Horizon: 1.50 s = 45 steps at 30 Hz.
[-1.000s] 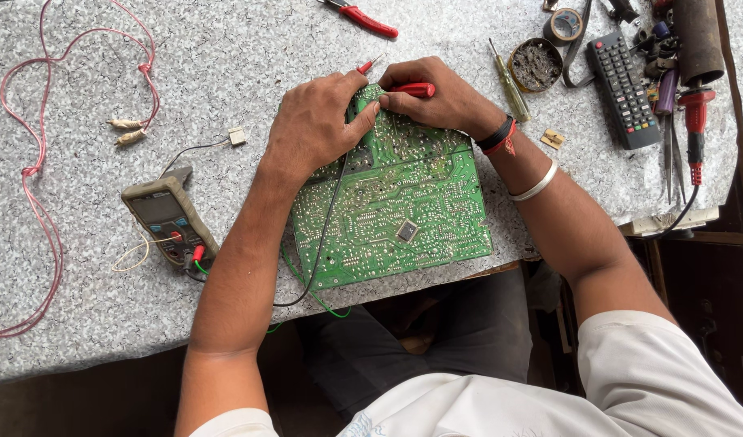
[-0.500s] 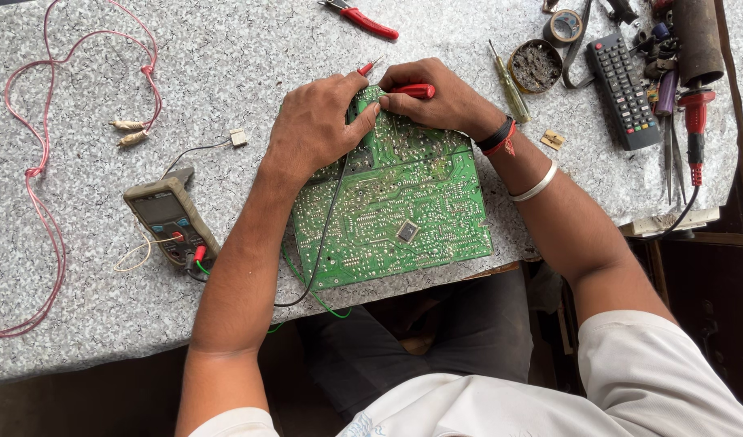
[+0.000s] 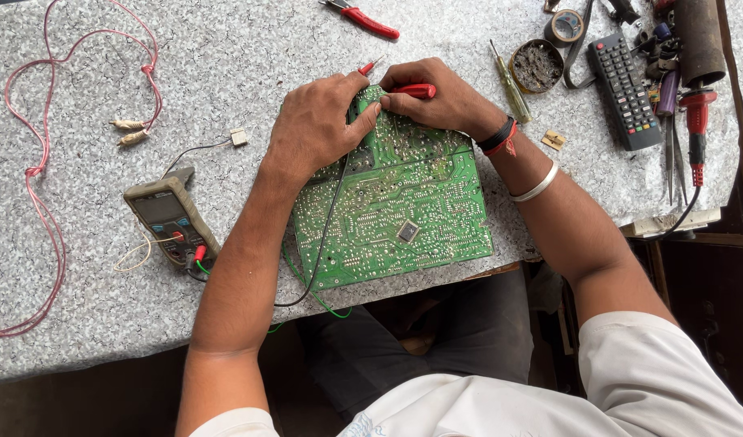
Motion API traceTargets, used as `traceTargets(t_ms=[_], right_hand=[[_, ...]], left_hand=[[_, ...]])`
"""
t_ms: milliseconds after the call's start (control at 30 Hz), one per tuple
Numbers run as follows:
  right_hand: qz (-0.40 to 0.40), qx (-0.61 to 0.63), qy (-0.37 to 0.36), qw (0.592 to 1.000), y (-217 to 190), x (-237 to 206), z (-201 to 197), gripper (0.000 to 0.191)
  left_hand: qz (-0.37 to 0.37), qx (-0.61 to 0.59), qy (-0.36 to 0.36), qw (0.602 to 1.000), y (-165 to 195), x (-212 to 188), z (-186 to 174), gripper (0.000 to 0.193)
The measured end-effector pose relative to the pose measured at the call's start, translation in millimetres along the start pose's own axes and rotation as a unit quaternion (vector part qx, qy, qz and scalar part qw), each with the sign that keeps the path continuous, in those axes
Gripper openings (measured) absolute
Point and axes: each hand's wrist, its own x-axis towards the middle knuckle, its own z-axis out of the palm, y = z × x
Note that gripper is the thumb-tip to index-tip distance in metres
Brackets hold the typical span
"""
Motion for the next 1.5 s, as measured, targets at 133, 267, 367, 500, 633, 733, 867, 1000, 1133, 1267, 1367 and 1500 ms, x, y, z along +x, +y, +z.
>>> traceTargets(t_ms=[133,267,367,500,633,733,867,1000,1133,1267,1367,1500], right_hand=[[0.002,0.006,-0.003,1.0,-1.1,-0.6,-0.7,0.031],[0.001,0.004,0.0,1.0,-0.9,-0.5,-0.1,0.031],[0.002,-0.002,0.0,1.0,-0.2,-0.3,-0.2,0.031],[0.0,0.01,0.0,1.0,0.4,-0.8,-0.3,0.03],[0.021,0.022,0.0,1.0,0.0,-0.2,1.1,0.028],[0.005,0.028,0.005,1.0,-1.4,0.0,1.1,0.028],[0.015,0.028,-0.003,0.999,-4.7,-0.2,-0.3,0.029],[0.006,0.028,-0.006,1.0,-7.4,-0.7,-1.1,0.03],[-0.003,0.024,-0.004,1.0,-7.5,-0.2,-0.8,0.03],[0.012,0.018,-0.001,1.0,-5.8,0.4,-0.1,0.03],[0.008,0.019,0.0,1.0,-4.6,0.2,0.4,0.031],[-0.001,0.015,0.0,1.0,-3.3,0.1,0.5,0.032]], left_hand=[[0.0,-0.006,0.001,1.0,0.5,0.2,-0.4,0.042],[0.001,-0.001,0.001,1.0,0.6,0.5,-0.3,0.042],[0.003,0.0,0.003,1.0,0.6,0.4,-0.4,0.041],[0.008,-0.003,0.005,1.0,1.2,0.2,-1.7,0.04],[0.01,-0.014,0.011,1.0,3.3,0.0,-5.3,0.038],[0.006,-0.023,0.001,1.0,4.7,1.0,-8.4,0.041],[0.004,-0.018,-0.003,1.0,6.0,0.6,-10.3,0.041],[-0.005,-0.017,-0.015,1.0,5.7,0.9,-9.5,0.043],[0.001,-0.012,-0.013,1.0,4.9,0.4,-8.8,0.044],[-0.01,-0.013,-0.019,1.0,4.5,0.5,-7.7,0.045],[-0.005,-0.012,-0.015,1.0,3.8,-0.4,-8.1,0.045],[0.003,-0.012,-0.007,1.0,3.9,-0.6,-8.2,0.044]])
